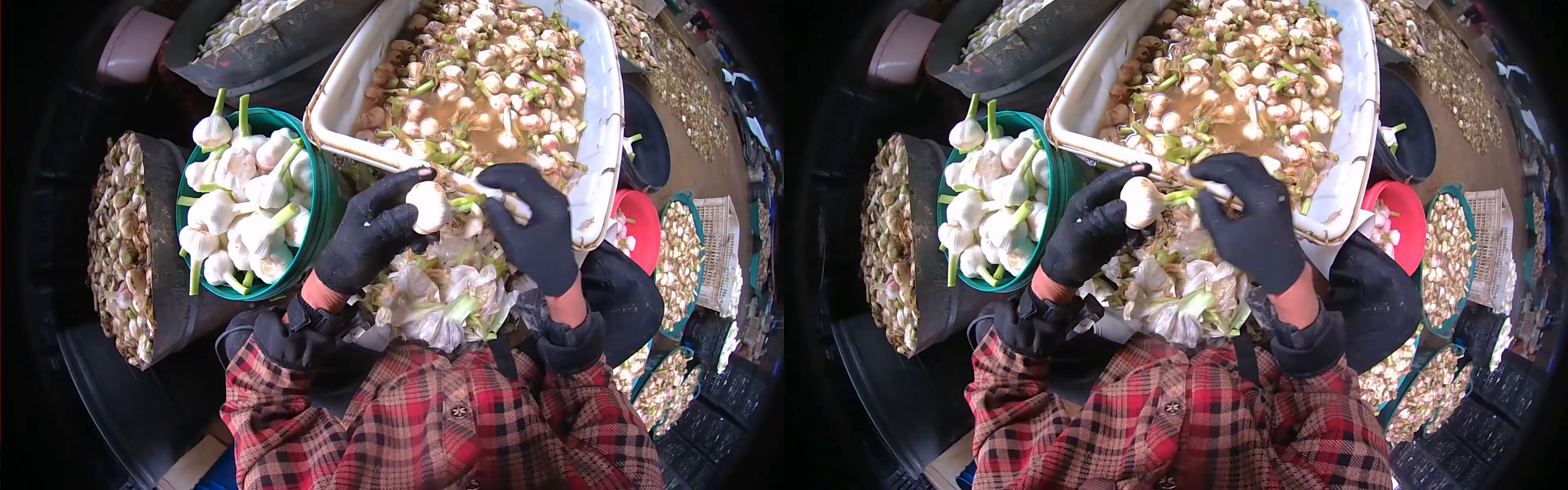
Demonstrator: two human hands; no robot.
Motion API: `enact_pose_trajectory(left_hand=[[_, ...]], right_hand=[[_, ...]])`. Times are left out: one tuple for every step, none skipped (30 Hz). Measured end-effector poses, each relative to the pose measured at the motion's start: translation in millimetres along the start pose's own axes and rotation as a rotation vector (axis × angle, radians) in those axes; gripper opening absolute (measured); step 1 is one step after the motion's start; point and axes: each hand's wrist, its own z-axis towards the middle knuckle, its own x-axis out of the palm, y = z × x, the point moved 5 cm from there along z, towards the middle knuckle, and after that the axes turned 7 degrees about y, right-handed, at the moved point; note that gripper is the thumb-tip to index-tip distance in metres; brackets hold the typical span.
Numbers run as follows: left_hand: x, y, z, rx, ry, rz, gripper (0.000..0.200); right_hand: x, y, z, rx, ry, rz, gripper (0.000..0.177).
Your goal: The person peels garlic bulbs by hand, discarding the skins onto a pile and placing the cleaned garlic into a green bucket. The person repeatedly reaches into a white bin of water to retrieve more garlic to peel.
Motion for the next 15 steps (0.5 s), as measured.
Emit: enact_pose_trajectory(left_hand=[[-3,6,2,-0.004,0.046,0.000,0.057],[-3,9,3,-0.008,0.092,-0.001,0.057],[0,9,3,-0.009,0.094,0.001,0.057],[3,8,2,0.010,0.065,0.044,0.057],[5,9,1,0.030,0.035,0.087,0.058],[6,10,1,0.029,0.032,0.085,0.058],[6,12,1,0.030,0.023,0.193,0.057],[6,13,1,0.031,0.015,0.300,0.057],[5,15,1,0.008,0.032,0.286,0.054],[3,13,0,0.009,0.031,0.282,0.054],[1,15,-2,-0.100,0.045,0.309,0.054],[0,19,-3,-0.209,0.059,0.337,0.053],[-2,24,-1,-0.209,0.058,0.336,0.053],[-4,25,2,-0.022,0.074,0.514,0.054],[1,19,2,0.168,0.089,0.688,0.055]], right_hand=[[7,7,1,-0.067,0.028,-0.055,0.022],[14,13,1,-0.069,0.056,-0.074,0.020],[19,11,0,-0.055,0.055,-0.078,0.019],[23,7,-1,-0.042,0.056,-0.081,0.018],[24,6,-2,-0.042,0.056,-0.081,0.018],[25,6,-3,-0.041,0.066,-0.091,0.016],[26,5,-5,-0.039,0.076,-0.102,0.015],[28,5,-6,-0.038,0.078,-0.103,0.015],[30,5,-8,-0.063,0.069,-0.143,0.014],[31,6,-10,-0.088,0.061,-0.184,0.013],[33,6,-11,-0.089,0.064,-0.186,0.013],[34,5,-12,-0.093,0.056,-0.198,0.011],[35,5,-13,-0.094,0.049,-0.210,0.010],[38,4,-15,-0.093,0.051,-0.209,0.010],[41,1,-18,-0.065,0.063,-0.200,0.009]])
